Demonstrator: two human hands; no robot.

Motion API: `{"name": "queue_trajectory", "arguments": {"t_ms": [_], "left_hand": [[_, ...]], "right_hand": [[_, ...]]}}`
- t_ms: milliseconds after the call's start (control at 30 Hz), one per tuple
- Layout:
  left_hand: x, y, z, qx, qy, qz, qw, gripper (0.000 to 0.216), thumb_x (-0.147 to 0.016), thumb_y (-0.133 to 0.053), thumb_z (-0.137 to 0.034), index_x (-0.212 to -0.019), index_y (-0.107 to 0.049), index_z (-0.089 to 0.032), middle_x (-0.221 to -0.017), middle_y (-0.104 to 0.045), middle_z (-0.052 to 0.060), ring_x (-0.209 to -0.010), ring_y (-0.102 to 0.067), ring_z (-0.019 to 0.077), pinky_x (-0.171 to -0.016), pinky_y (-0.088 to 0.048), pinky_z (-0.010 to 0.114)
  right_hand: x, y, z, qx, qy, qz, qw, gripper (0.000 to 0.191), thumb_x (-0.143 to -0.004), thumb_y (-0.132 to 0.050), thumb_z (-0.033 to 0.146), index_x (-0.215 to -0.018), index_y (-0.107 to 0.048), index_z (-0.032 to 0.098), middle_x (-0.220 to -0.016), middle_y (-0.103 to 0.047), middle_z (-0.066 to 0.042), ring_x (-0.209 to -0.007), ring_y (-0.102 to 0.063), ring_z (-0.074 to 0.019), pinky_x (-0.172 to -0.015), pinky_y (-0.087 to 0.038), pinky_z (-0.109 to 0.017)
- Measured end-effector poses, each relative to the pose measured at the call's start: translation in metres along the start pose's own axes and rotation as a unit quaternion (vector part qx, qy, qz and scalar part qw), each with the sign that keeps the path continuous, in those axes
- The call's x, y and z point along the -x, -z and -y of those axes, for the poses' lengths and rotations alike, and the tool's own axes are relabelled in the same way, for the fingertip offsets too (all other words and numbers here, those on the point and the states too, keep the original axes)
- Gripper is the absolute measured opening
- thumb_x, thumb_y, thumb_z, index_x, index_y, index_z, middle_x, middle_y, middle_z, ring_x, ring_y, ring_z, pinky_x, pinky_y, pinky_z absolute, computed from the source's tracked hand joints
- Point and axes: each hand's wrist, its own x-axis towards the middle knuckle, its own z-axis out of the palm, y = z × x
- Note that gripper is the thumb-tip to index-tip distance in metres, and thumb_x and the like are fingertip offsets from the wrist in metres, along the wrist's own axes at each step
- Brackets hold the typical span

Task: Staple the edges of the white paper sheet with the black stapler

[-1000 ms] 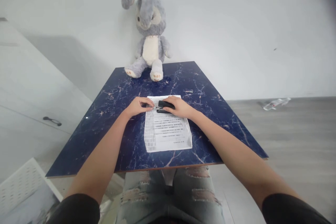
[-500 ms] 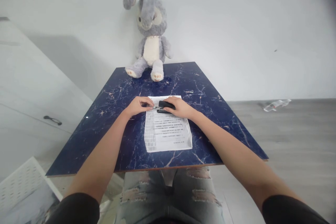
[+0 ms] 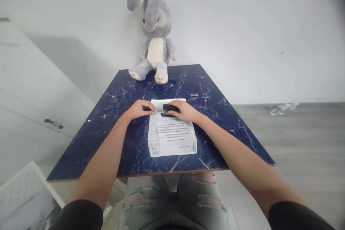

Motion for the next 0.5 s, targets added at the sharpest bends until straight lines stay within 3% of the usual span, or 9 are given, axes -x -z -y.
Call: {"name": "queue_trajectory", "arguments": {"t_ms": [167, 333, 500], "left_hand": [[0.000, 0.000, 0.003, 0.000, 0.039, -0.041, 0.998, 0.025, -0.078, -0.086, -0.039, -0.093, -0.084, -0.019, -0.097, -0.080, 0.010, -0.092, -0.074, 0.0238, -0.087, -0.056, 0.035], [-0.018, -0.027, -0.012, -0.042, 0.010, -0.091, 0.995, 0.028, -0.074, -0.086, -0.030, -0.099, -0.078, -0.020, -0.095, -0.078, 0.003, -0.088, -0.068, 0.0201, -0.081, -0.049, 0.032], [-0.025, -0.038, -0.021, -0.041, -0.001, -0.075, 0.996, 0.029, -0.070, -0.086, -0.027, -0.096, -0.075, -0.021, -0.094, -0.074, 0.001, -0.087, -0.063, 0.0188, -0.079, -0.045, 0.030]], "right_hand": [[0.000, -0.001, 0.002, -0.026, -0.014, -0.017, 0.999, 0.024, -0.098, -0.065, 0.035, -0.113, -0.069, 0.016, -0.106, -0.075, -0.010, -0.091, -0.067, -0.0245, -0.083, -0.050, -0.036], [-0.001, 0.002, 0.013, -0.085, 0.013, -0.046, 0.995, 0.024, -0.098, -0.064, 0.035, -0.112, -0.069, 0.016, -0.101, -0.073, -0.008, -0.088, -0.066, -0.0224, -0.080, -0.048, -0.034], [-0.003, 0.000, 0.023, -0.099, 0.031, -0.034, 0.994, 0.024, -0.098, -0.067, 0.036, -0.112, -0.070, 0.017, -0.100, -0.073, -0.008, -0.088, -0.066, -0.0221, -0.082, -0.049, -0.034]]}}
